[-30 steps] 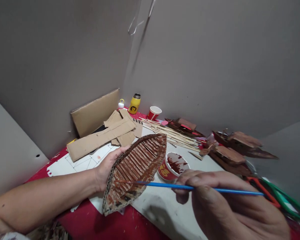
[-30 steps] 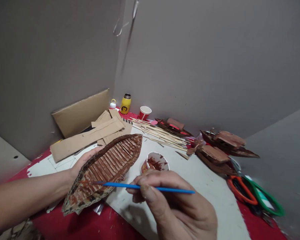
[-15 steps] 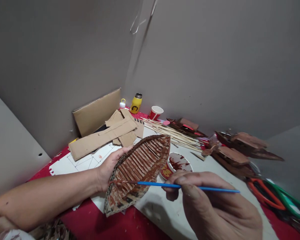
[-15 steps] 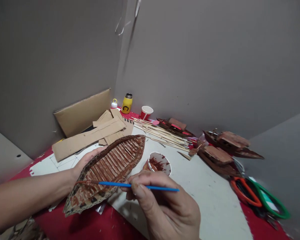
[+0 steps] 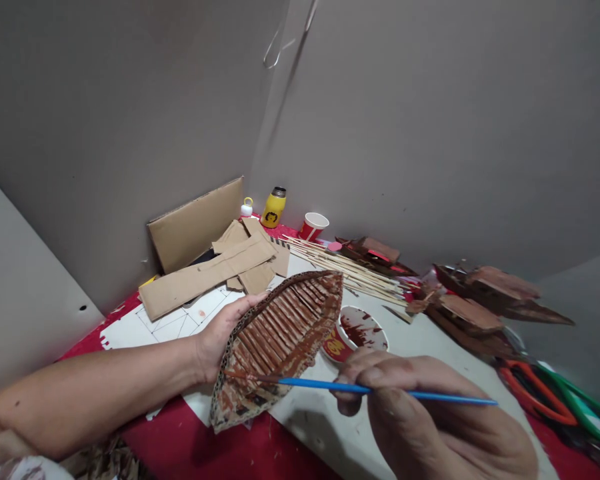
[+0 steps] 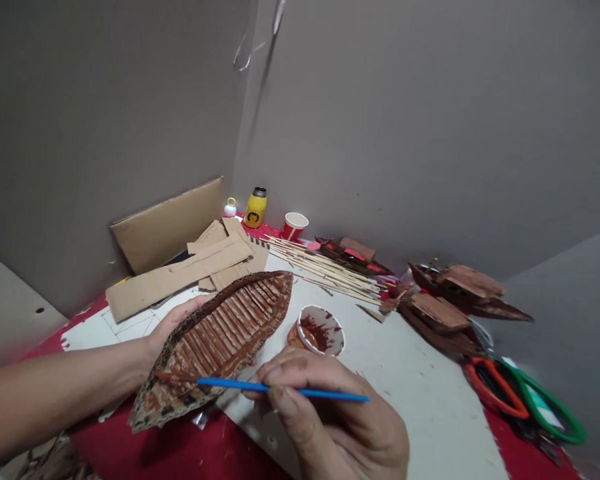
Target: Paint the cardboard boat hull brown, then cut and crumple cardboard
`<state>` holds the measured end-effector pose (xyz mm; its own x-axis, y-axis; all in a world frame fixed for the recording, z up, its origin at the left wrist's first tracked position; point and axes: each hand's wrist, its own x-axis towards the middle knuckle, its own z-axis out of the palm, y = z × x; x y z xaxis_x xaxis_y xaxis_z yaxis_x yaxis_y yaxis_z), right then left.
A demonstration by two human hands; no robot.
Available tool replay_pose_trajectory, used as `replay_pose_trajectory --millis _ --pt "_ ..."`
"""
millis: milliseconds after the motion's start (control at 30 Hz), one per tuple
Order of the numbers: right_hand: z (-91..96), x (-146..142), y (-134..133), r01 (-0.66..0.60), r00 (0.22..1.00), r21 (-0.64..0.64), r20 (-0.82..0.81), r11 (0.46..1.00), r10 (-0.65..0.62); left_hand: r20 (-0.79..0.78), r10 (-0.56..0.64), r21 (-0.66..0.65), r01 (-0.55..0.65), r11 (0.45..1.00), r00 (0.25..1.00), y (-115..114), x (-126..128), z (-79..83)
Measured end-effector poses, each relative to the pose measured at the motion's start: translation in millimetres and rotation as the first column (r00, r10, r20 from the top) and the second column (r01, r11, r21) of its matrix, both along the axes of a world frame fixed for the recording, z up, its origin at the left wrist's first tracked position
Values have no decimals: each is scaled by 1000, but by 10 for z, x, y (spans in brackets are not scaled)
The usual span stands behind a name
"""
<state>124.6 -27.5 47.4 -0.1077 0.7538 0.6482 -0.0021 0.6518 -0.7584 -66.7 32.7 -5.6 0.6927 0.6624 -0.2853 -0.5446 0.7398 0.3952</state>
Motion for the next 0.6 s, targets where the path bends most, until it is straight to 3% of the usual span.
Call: replay_pose_trajectory --millis 133,467,600 --pt "-19 -6 0 14 1000 34 23 999 -15 5 -19 8 19 1000 1000 -1 -1 -7" --pt "-134 54 5 234 969 159 48 959 -244 40 5 -28 -4 1000 999 -13 4 37" --pt "-140 74 -36 224 953 223 155 949 -262 35 31 -14 -31 999 999 -11 3 26"
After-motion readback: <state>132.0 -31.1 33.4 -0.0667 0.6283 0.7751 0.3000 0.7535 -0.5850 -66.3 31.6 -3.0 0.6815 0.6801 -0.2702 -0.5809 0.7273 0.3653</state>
